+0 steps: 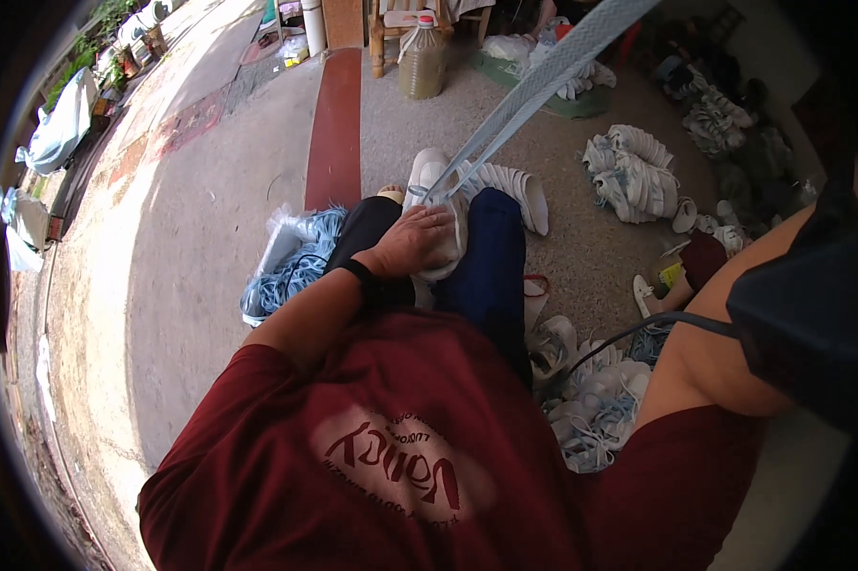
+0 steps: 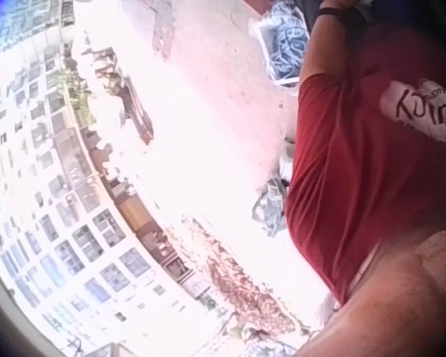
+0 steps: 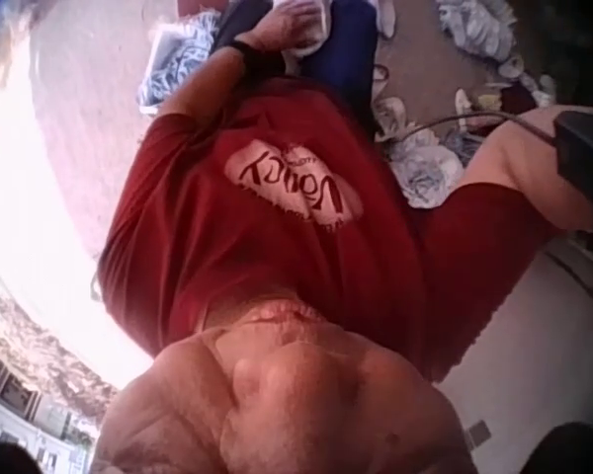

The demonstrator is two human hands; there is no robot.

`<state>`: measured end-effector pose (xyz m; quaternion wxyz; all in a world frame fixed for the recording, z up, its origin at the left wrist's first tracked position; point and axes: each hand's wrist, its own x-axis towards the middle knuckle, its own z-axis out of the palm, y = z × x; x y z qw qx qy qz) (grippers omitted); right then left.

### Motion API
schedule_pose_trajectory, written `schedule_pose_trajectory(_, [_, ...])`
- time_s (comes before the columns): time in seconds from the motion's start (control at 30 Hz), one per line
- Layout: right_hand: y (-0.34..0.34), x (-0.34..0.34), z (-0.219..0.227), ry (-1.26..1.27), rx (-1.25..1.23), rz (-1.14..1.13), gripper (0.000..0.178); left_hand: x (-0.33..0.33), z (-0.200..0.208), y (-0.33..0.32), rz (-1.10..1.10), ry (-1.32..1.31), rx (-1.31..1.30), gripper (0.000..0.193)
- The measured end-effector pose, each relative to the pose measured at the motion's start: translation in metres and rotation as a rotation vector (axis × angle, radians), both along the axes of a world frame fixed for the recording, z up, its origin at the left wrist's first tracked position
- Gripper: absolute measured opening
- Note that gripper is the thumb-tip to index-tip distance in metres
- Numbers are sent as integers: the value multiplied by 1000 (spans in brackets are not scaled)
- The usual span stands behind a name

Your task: Lacing a white and blue athletic shoe while sitting in a workshop area.

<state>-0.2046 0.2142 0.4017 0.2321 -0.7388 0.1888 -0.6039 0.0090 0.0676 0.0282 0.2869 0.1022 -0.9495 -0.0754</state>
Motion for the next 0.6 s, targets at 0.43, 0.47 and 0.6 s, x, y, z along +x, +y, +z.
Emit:
schedule_pose_trajectory(0.43, [3, 125, -37, 558, -84, -84, 23, -19, 39, 3, -78, 216, 789, 24])
schedule_pose_trajectory(0.47, [-33, 75, -16, 604, -91, -113, 24, -25, 38, 7, -64, 76, 789, 28])
schedule_pose_trajectory(0.6, [-91, 106, -61, 812, 138, -76, 30, -21, -9, 3, -160, 13, 568, 30])
